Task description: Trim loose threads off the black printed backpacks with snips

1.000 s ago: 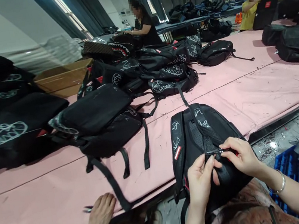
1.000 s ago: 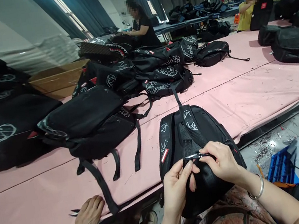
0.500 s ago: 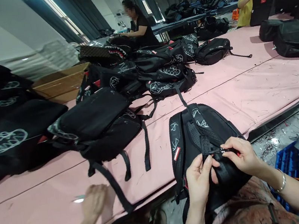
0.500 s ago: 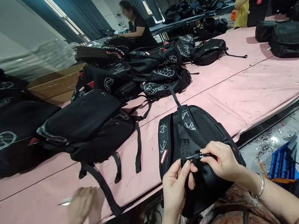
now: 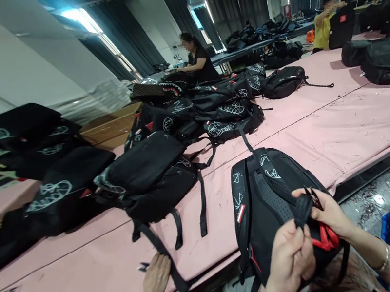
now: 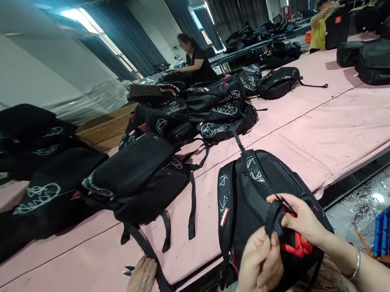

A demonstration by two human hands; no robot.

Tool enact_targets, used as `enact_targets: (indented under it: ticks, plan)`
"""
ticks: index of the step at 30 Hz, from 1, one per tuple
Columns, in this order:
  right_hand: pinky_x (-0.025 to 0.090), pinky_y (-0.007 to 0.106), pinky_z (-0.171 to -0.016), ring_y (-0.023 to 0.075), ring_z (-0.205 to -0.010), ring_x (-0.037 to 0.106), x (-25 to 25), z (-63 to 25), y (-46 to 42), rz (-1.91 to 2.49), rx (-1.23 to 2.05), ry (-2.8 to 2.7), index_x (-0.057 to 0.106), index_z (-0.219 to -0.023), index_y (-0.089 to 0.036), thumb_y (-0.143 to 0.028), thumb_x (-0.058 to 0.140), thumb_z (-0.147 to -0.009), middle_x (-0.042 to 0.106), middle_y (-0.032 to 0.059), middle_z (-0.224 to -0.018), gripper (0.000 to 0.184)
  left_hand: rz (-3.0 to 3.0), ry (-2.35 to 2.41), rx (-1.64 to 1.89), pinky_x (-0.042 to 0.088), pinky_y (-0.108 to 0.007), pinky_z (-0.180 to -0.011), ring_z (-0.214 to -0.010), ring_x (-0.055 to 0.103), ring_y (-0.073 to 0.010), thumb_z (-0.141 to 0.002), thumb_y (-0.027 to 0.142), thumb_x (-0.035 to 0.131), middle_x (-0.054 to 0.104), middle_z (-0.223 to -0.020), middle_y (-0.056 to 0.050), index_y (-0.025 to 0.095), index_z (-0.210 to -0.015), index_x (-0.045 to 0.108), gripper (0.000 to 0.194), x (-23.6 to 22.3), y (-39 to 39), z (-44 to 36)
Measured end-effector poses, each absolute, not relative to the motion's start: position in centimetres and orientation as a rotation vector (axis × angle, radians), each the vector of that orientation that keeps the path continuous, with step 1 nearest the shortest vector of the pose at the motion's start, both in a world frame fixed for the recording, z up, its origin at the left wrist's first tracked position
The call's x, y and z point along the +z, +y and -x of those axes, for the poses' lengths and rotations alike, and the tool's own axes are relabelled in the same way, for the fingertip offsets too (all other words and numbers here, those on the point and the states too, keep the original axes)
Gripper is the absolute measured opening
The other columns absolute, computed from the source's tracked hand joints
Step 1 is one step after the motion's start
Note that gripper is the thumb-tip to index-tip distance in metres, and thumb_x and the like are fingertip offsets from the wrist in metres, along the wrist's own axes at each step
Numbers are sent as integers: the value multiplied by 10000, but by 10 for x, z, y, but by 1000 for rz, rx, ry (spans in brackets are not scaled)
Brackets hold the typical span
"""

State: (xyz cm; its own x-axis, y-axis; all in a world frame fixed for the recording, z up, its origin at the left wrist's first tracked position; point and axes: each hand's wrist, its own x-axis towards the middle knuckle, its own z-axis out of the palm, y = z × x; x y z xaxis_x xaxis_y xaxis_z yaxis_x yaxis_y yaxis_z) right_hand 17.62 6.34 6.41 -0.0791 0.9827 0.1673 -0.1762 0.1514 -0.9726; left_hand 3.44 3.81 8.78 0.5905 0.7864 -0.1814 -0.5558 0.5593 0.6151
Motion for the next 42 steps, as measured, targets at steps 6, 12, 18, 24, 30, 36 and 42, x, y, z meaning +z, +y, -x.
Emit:
enact_targets:
  ticks: [6,12,18,24,30,36,42]
  plan:
    - [339,175,-436,61,-459,383,68,-167,72,1084,1334,-1067,468,-694,-171,-488,660,-692,402,-69,-546,370,-710,802,977,434,-170,-421,-426,540,-73,-624,384,734,643,-681,-18,167,-948,573,422,77,34,-38]
    - [439,218,-621,114,-673,519,75,-172,75,1141,1065,-1383,513,-807,-180,-365,589,-774,531,-21,-727,203,-730,1164,1123,514,-258,-622,-626,640,-157,-600,333,746,705,-754,-52,131,-861,691,335,80,39,-24]
    - [433,306,-706,172,-788,562,77,-192,70,1097,347,-1848,560,-982,-188,-217,494,-857,612,50,-846,144,-622,1117,1135,520,-255,-580,-554,639,-150,-598,308,752,708,-725,-46,128,-866,685,330,86,43,-16]
    - [381,294,-619,163,-685,517,84,-209,75,981,-41,-2227,621,-921,-178,-239,496,-872,632,62,-806,148,-658,1128,1140,515,-243,-592,-580,651,-154,-597,303,755,716,-755,-49,138,-861,693,318,87,45,-15]
    - [367,281,-608,157,-671,493,88,-213,83,902,14,-2305,620,-883,-167,-263,456,-893,618,53,-765,191,-657,1105,1086,500,-232,-551,-566,650,-160,-608,319,743,709,-691,-51,126,-876,690,335,85,46,-16]
    - [361,277,-604,159,-675,491,88,-212,86,866,112,-2291,596,-855,-150,-280,452,-897,601,56,-743,199,-675,1080,1071,472,-199,-505,-559,646,-151,-628,306,727,699,-662,-47,116,-887,687,324,85,45,-17]
    - [353,278,-593,156,-663,497,86,-212,85,893,153,-2292,588,-825,-154,-272,452,-898,596,49,-716,194,-685,1070,1054,450,-191,-494,-544,631,-138,-639,292,715,690,-648,-41,112,-891,682,311,83,46,-18]
